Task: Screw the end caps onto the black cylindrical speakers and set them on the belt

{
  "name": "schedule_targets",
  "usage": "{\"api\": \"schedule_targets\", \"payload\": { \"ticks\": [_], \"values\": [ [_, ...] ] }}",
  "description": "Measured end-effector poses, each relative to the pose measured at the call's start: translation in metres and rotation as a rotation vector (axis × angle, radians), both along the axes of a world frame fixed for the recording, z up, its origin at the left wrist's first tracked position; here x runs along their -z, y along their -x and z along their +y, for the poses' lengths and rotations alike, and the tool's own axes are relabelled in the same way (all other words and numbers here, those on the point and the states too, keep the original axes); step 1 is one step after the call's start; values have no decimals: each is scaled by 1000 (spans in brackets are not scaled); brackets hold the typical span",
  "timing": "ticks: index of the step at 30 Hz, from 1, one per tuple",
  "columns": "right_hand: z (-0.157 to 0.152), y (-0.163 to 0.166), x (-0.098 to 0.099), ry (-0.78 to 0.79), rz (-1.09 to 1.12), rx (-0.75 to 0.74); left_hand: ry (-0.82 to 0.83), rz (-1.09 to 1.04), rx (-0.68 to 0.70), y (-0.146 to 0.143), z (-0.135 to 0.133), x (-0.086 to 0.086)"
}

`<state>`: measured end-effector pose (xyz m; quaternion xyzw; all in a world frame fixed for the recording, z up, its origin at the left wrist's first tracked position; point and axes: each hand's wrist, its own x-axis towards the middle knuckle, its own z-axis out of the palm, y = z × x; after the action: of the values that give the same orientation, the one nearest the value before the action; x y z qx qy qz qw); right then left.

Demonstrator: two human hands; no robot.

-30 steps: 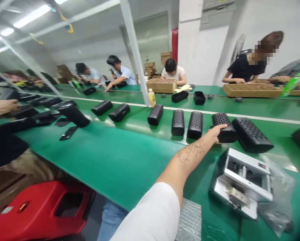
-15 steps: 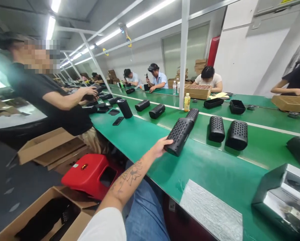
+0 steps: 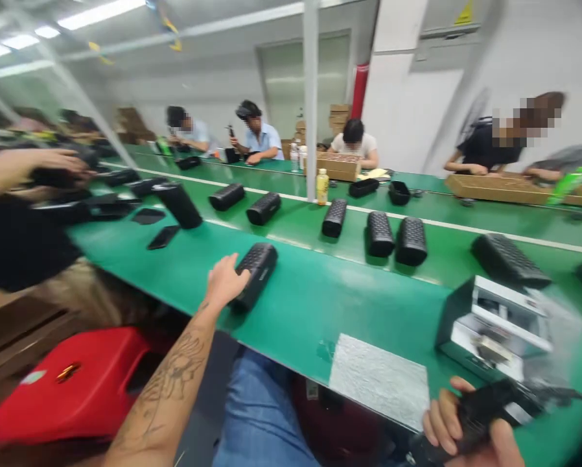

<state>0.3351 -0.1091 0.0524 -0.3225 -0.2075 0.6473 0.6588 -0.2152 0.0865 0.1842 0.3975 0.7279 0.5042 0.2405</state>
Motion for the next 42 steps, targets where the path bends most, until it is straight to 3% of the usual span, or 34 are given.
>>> {"api": "schedule_targets", "payload": {
  "ticks": [3, 6, 9, 12, 16, 19, 25, 29, 32, 35, 38, 40, 42],
  "values": [
    [7, -6, 2, 13, -32, 60, -95, 21, 156, -70, 52, 15],
    [18, -17, 2, 13, -43, 114, -91, -30, 320, -177, 105, 43],
    [19, -23, 4, 29, -27, 138, -38, -80, 338, -285, 156, 71],
    [12, -26, 10, 65, -10, 150, -23, -105, 270, -369, 200, 88],
    [9, -33, 23, 102, -19, 161, 4, -142, 160, -442, 242, 91],
    [11, -39, 28, 92, -26, 190, 28, -155, 82, -467, 259, 91],
    [12, -36, 8, 82, -56, 228, 60, -227, 47, -453, 267, 78],
    [16, -43, -24, -22, -179, 358, 47, -319, 94, -408, 236, 53],
    [29, -67, -54, -212, -388, 528, 10, -354, 148, -344, 178, 48],
    [60, -96, -82, -365, -483, 693, -19, -347, 240, -261, 104, 63],
    [103, -116, -99, -506, -626, 833, 13, -197, 528, -190, 33, 88],
    [131, -121, -103, -533, -659, 850, 93, -152, 669, -166, -7, 100],
    [151, -120, -102, -537, -695, 835, 159, -130, 775, -160, -37, 107]
  ]
}}
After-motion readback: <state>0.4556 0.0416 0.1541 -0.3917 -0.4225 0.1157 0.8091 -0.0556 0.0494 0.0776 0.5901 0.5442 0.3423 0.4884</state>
